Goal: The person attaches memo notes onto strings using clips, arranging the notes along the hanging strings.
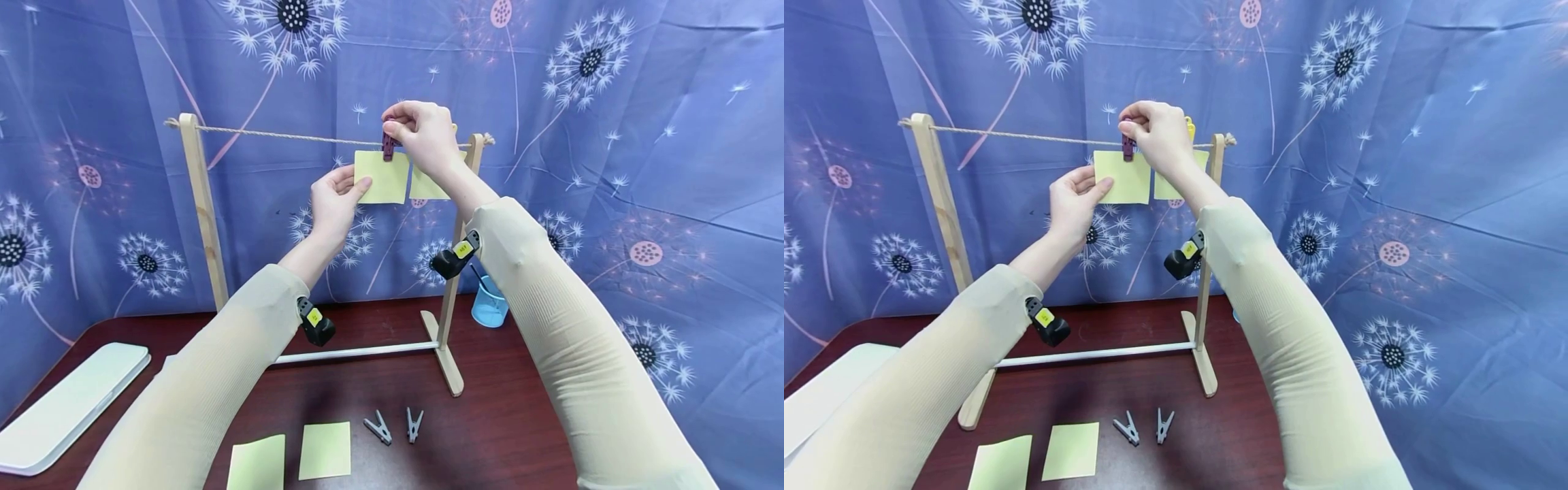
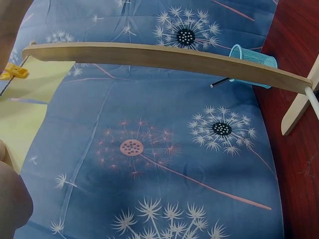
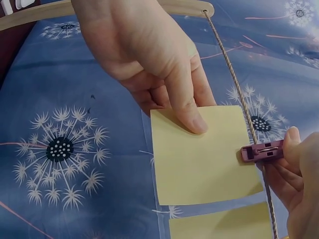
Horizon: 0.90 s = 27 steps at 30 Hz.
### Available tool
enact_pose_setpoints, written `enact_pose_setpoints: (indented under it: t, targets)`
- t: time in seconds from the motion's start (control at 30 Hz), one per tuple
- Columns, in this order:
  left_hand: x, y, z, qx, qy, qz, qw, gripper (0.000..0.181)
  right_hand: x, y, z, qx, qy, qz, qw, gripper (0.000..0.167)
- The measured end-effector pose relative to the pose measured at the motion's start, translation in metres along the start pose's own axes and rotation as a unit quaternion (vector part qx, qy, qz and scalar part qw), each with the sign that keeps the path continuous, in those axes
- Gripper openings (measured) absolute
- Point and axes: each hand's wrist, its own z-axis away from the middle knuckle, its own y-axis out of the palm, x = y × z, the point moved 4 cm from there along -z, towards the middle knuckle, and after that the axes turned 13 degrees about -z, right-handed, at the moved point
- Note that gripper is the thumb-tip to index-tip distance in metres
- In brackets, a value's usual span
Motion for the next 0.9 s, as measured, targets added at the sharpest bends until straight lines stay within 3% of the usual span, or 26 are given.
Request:
enact_pose_setpoints:
  t: [0.53, 0.9]
  targets:
    - [0.0008, 0.0006, -0.0011, 0.002, 0.006, 0.005, 1.0000, 0.034, -0.0028, 0.0025, 0.0057, 0.051, -0.009, -0.009, 0.9986, 0.033]
    - [0.0022, -0.0033, 0.0007, 0.002, 0.005, 0.008, 1.0000, 0.037, -0.0068, 0.0047, 0.0070, 0.042, -0.006, -0.028, 0.9987, 0.041]
